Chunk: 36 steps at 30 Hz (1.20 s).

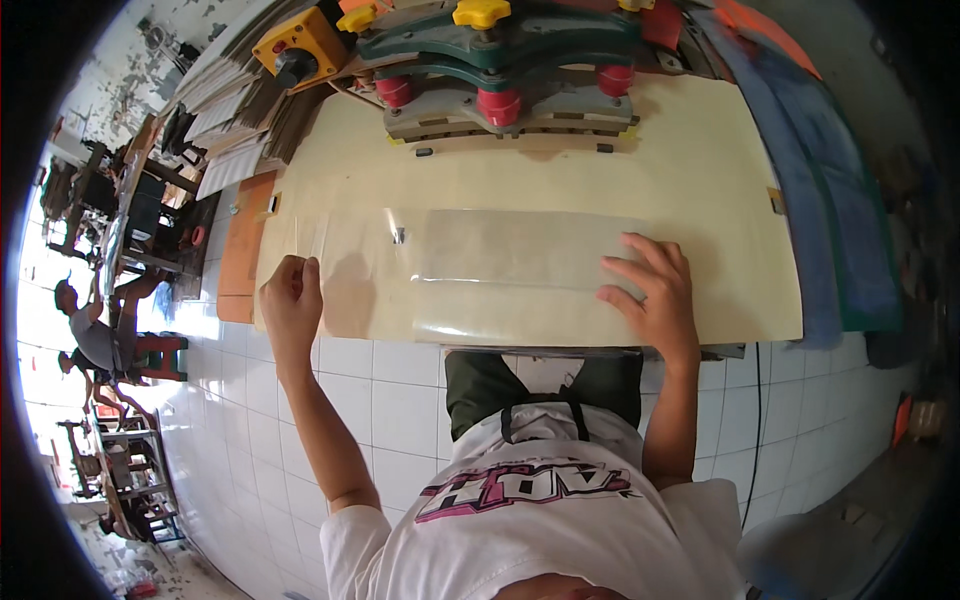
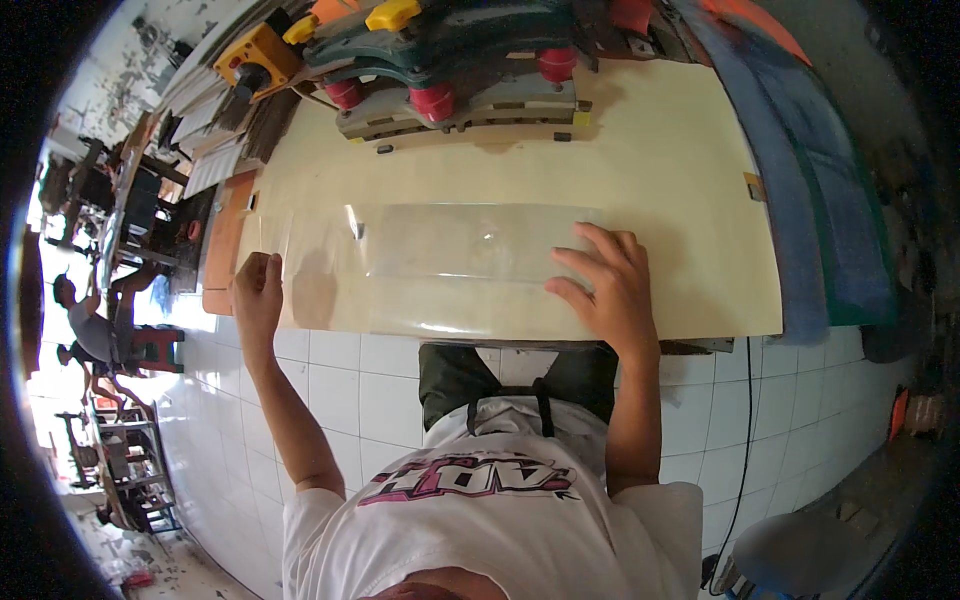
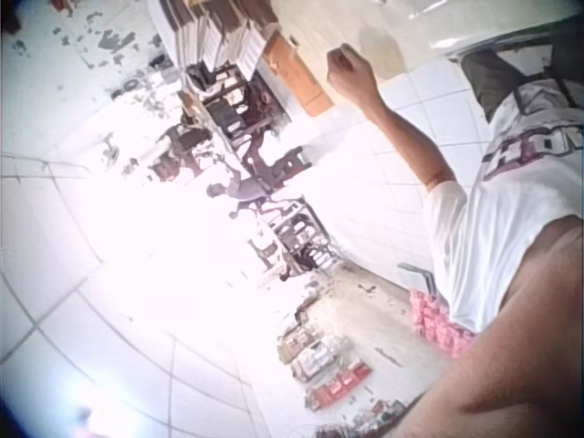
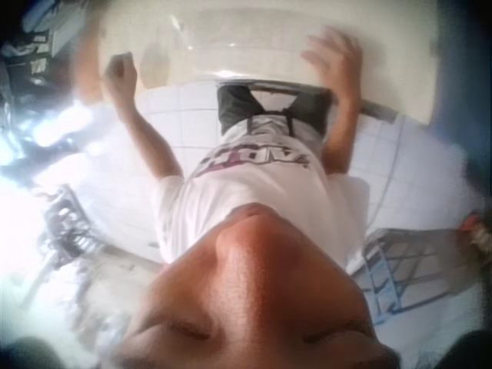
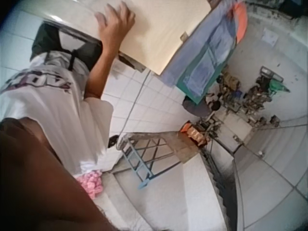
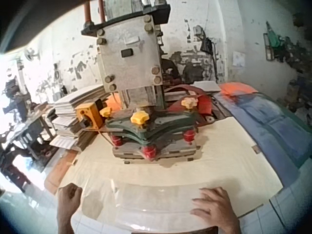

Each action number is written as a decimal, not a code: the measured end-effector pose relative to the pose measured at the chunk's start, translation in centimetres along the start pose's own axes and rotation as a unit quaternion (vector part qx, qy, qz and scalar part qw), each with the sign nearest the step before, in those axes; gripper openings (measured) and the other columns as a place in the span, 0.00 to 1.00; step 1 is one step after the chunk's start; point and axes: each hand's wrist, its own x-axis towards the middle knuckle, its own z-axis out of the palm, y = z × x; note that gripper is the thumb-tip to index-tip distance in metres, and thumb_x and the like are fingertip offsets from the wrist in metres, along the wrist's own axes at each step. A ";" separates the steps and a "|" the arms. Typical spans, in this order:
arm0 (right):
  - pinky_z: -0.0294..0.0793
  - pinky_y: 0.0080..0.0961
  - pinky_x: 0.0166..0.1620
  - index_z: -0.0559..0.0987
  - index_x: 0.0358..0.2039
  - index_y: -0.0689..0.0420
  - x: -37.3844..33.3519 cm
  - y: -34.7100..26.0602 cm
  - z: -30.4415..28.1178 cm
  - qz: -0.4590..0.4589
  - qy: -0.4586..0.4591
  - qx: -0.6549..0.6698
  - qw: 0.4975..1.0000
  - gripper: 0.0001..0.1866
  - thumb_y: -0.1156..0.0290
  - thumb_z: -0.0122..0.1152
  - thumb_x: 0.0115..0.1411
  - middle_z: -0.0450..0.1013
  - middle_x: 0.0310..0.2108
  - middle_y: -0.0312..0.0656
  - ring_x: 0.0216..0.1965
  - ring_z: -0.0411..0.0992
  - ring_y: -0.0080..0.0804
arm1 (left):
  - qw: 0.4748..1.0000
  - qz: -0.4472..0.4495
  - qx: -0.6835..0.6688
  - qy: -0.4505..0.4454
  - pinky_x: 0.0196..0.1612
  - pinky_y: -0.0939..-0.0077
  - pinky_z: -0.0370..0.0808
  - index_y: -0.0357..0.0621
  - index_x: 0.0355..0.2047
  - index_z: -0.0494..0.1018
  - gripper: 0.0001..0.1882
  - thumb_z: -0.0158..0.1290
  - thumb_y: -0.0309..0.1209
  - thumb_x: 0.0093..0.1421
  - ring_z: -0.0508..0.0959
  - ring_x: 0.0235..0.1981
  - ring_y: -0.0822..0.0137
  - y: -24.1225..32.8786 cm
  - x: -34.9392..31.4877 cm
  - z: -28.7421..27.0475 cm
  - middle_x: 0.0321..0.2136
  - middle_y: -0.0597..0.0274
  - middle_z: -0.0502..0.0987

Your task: The person aligns a plastic sheet on a table under a mechanical press, operates the machine to seal the plastic, and then sets the sealed sheet aside.

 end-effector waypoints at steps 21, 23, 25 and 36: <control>0.66 0.38 0.54 0.86 0.40 0.50 -0.1 0.3 -0.2 0.021 -0.011 0.011 1.000 0.20 0.58 0.76 0.46 0.75 0.52 0.38 0.50 0.68 0.41 | 0.966 0.165 -0.167 -0.105 0.60 0.52 0.70 0.44 0.52 0.77 0.27 0.67 0.31 0.49 0.70 0.60 0.44 4.5 -4.1 5.6 0.59 0.45 0.70; 0.66 0.38 0.54 0.85 0.40 0.51 0.0 0.2 -0.2 0.022 -0.016 0.011 1.000 0.21 0.58 0.77 0.46 0.75 0.52 0.39 0.50 0.68 0.41 | 0.967 0.168 -0.159 -0.106 0.59 0.53 0.70 0.44 0.51 0.77 0.26 0.66 0.31 0.50 0.70 0.61 0.45 3.4 -4.4 6.2 0.59 0.45 0.70; 0.66 0.38 0.54 0.85 0.41 0.52 0.0 0.2 -0.3 0.017 -0.015 0.016 1.000 0.22 0.58 0.76 0.46 0.75 0.52 0.39 0.50 0.68 0.41 | 0.966 0.159 -0.172 -0.109 0.58 0.54 0.72 0.43 0.50 0.78 0.24 0.66 0.30 0.50 0.71 0.60 0.46 3.7 -4.4 6.6 0.59 0.46 0.71; 0.67 0.39 0.56 0.82 0.47 0.56 0.3 0.5 -0.5 0.029 0.023 0.090 0.995 0.19 0.62 0.68 0.57 0.75 0.52 0.44 0.51 0.71 0.45 | 0.959 0.202 -0.188 -0.069 0.52 0.59 0.76 0.42 0.47 0.79 0.27 0.70 0.31 0.45 0.75 0.50 0.51 6.1 -4.0 8.2 0.54 0.50 0.74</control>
